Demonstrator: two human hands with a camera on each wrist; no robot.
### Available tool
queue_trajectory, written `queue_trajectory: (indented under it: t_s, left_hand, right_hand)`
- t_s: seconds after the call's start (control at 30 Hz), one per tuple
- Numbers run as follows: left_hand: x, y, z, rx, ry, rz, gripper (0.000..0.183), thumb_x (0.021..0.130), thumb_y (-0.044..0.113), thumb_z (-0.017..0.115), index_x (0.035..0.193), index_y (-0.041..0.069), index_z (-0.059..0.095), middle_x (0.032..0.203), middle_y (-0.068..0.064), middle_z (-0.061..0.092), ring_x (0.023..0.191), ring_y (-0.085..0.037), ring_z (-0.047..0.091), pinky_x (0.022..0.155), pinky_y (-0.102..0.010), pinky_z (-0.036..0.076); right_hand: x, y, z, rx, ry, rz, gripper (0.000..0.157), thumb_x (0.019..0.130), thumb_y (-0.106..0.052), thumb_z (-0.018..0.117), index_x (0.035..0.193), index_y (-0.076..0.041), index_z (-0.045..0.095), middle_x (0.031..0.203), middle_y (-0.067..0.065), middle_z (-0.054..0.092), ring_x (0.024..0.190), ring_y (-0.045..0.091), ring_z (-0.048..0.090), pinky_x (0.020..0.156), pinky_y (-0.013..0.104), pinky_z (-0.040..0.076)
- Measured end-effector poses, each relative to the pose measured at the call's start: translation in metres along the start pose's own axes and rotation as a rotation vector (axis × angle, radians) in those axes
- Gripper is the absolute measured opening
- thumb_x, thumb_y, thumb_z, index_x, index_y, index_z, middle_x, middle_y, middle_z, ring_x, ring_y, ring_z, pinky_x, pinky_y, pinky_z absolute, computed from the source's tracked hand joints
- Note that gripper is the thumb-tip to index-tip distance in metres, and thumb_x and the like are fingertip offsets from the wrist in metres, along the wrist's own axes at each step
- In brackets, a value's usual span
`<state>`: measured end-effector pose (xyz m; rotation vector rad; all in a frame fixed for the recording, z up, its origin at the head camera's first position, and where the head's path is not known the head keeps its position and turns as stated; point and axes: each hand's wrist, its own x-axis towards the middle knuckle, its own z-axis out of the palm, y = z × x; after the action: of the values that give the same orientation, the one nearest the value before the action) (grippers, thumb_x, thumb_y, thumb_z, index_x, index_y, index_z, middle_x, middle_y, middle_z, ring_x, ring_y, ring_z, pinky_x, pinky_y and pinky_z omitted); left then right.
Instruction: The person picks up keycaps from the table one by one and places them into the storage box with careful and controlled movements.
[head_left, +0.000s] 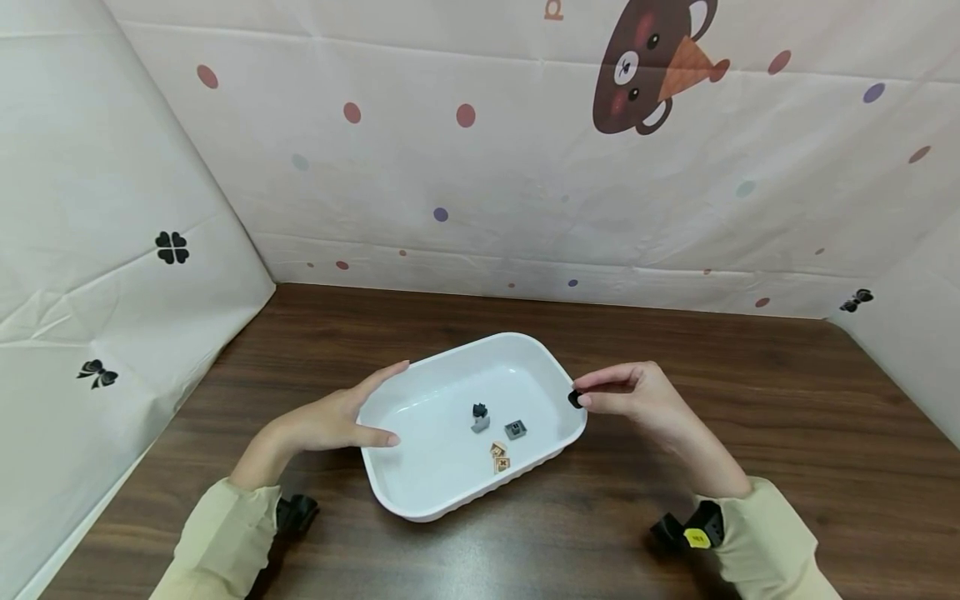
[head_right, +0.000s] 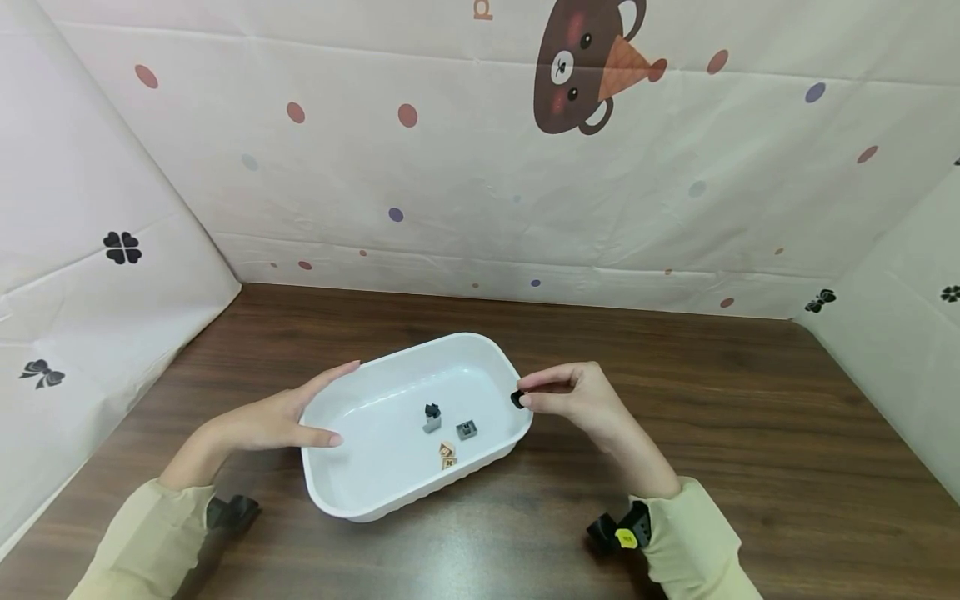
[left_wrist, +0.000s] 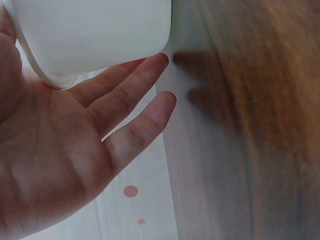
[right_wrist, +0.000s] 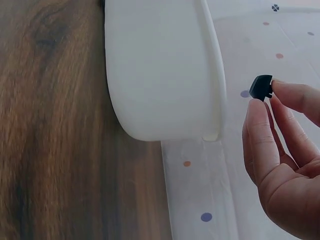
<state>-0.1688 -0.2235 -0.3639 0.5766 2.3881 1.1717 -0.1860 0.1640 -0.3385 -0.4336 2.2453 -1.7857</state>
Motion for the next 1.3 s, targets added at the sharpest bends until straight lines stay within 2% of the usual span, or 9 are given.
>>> queue_trajectory:
  t_s: [0.27, 1.3]
  left_hand:
    - [0.000, 0.000, 0.000, -0.001, -0.001, 0.004, 0.092, 0.079, 0.033, 0.071, 0.147, 0.023, 0.010, 0.141, -0.017, 0.031, 0.111, -0.026, 0.049, 0.093, -0.049, 0.036]
    - [-0.001, 0.002, 0.000, 0.011, 0.000, -0.016, 0.091, 0.079, 0.034, 0.070, 0.147, 0.025, 0.010, 0.143, -0.016, 0.030, 0.113, -0.028, 0.048, 0.093, -0.052, 0.035]
  right_hand:
    - [0.004, 0.000, 0.010, 0.006, -0.014, 0.016, 0.030, 0.075, -0.001, 0.070, 0.099, 0.016, 0.062, 0.084, 0.000, 0.070, 0.079, 0.009, 0.064, 0.068, 0.027, 0.051]
    - [0.013, -0.004, 0.035, -0.022, -0.061, 0.040, 0.030, 0.076, -0.005, 0.071, 0.099, 0.013, 0.063, 0.087, 0.010, 0.069, 0.079, 0.009, 0.064, 0.071, 0.025, 0.049]
